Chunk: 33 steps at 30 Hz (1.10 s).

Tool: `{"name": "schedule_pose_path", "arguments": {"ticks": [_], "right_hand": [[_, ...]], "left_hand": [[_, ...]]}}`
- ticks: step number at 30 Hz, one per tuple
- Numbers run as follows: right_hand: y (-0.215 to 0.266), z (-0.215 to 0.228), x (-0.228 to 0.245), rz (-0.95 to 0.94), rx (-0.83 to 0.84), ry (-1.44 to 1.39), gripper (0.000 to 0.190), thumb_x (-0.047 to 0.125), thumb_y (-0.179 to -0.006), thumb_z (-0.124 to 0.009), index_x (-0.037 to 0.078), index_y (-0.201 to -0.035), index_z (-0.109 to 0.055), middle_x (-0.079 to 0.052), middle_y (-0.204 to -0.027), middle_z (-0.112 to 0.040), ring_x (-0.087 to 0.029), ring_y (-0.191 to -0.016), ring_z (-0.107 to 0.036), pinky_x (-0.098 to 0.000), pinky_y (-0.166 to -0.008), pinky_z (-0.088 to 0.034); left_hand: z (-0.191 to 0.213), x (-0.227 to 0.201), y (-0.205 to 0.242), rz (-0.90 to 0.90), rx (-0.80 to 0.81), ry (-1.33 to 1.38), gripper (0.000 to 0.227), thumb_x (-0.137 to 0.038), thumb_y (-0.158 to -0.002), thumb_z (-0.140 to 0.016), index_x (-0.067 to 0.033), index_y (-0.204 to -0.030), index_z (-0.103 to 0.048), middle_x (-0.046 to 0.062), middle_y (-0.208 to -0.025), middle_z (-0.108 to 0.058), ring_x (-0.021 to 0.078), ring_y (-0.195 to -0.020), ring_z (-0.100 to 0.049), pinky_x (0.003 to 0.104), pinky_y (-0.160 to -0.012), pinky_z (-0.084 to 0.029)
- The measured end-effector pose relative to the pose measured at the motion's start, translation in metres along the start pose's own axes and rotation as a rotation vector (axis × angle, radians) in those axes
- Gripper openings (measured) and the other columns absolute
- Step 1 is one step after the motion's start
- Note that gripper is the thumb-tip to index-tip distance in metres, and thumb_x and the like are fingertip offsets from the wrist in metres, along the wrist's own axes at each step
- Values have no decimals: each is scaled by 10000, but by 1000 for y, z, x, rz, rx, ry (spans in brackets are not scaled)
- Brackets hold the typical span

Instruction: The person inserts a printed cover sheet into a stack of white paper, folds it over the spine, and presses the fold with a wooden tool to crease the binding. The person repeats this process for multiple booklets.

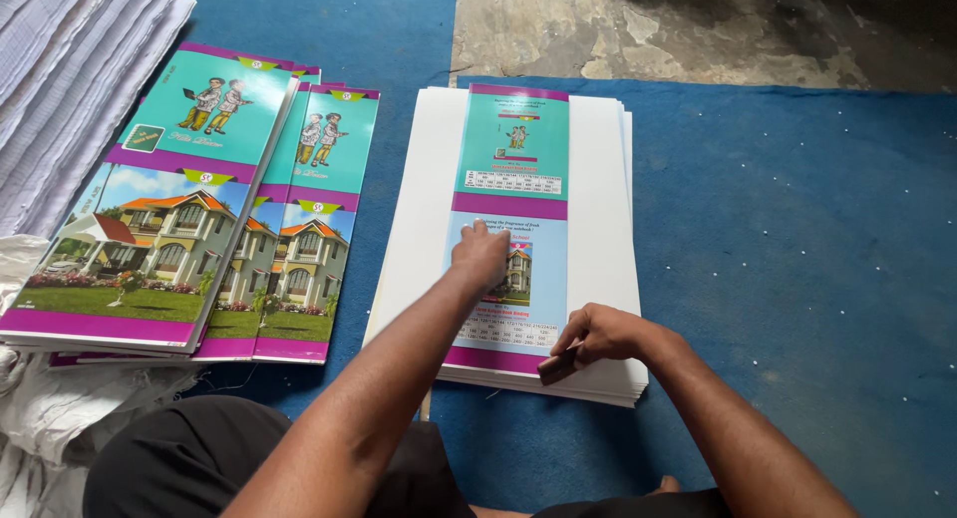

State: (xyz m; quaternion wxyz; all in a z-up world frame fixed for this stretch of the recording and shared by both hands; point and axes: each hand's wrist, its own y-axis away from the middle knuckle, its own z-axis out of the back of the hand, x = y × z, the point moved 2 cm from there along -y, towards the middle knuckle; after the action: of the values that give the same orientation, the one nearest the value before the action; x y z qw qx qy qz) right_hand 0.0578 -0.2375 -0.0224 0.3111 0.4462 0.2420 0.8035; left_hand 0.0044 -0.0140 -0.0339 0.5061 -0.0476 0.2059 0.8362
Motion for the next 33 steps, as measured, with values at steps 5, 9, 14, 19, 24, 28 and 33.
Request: {"name": "schedule_pose_path", "arguments": {"ticks": [5, 9, 14, 19, 24, 28, 33], "right_hand": [[0, 13, -17, 57, -34, -88, 468, 34, -671, -807, 189, -1112, -827, -76, -1098, -799, -233, -1019, -733, -396, -909, -592], [14, 48, -34, -198, -232, -222, 510, 112, -731, -804, 259, -1219, -773, -116, -1157, -788, -296, -1028, -723, -501, -896, -562], [44, 70, -69, -421, -518, -326, 493, 142, -821, -740, 292, -1290, -721, -117, -1254, -751, -341, -1095, -695, -588, -900, -527], [53, 75, -121, -609, -667, -336, 455, 154, -865, -752, 254, -1309, -740, -156, -1336, -695, -360, -1219, -611, -643, -1008, -467], [49, 76, -122, -671, -771, -98, 604, 195, -796, -855, 179, -1367, -659, -158, -1405, -624, -353, -1303, -563, -583, -1068, -459], [46, 80, -87, -543, -836, -58, 642, 256, -841, -815, 148, -1436, -601, -158, -1432, -622, -332, -1305, -604, -523, -1074, -500], [24, 65, -50, -376, -824, 105, 713, 405, -845, -791, 50, -1421, -565, -239, -1401, -580, -370, -1274, -578, -530, -1029, -497]], "left_hand": [[-9, -32, 17, 12, -80, -68, 677, -149, -885, -699, -198, -1508, -439, 202, -1505, -426, 372, -1384, -417, 608, -1053, -411], [-8, -65, 30, 80, -62, 113, 885, -460, -892, -728, -168, -1577, -251, 269, -1542, -335, 415, -1411, -348, 691, -1053, -348], [-14, -87, 43, 69, 57, 66, 1179, -631, -777, -794, -151, -1619, -123, 362, -1610, -133, 531, -1508, -78, 816, -1085, -172], [-18, -89, 36, 84, 93, 95, 1157, -501, -782, -801, -171, -1641, -100, 384, -1622, -81, 549, -1519, -1, 828, -1092, -149], [-17, -88, 36, 79, 135, 130, 950, -246, -819, -717, -246, -1631, -224, 363, -1615, -121, 556, -1516, -91, 822, -1093, -209], [-14, -87, 44, 50, 3, 83, 728, -232, -894, -645, -223, -1559, -351, 390, -1599, -134, 571, -1439, -245, 775, -999, -379], [-11, -81, 48, -55, -168, -34, 384, -94, -931, -576, -72, -1314, -562, 409, -1490, -384, 497, -1152, -596, 631, -734, -601]]}}
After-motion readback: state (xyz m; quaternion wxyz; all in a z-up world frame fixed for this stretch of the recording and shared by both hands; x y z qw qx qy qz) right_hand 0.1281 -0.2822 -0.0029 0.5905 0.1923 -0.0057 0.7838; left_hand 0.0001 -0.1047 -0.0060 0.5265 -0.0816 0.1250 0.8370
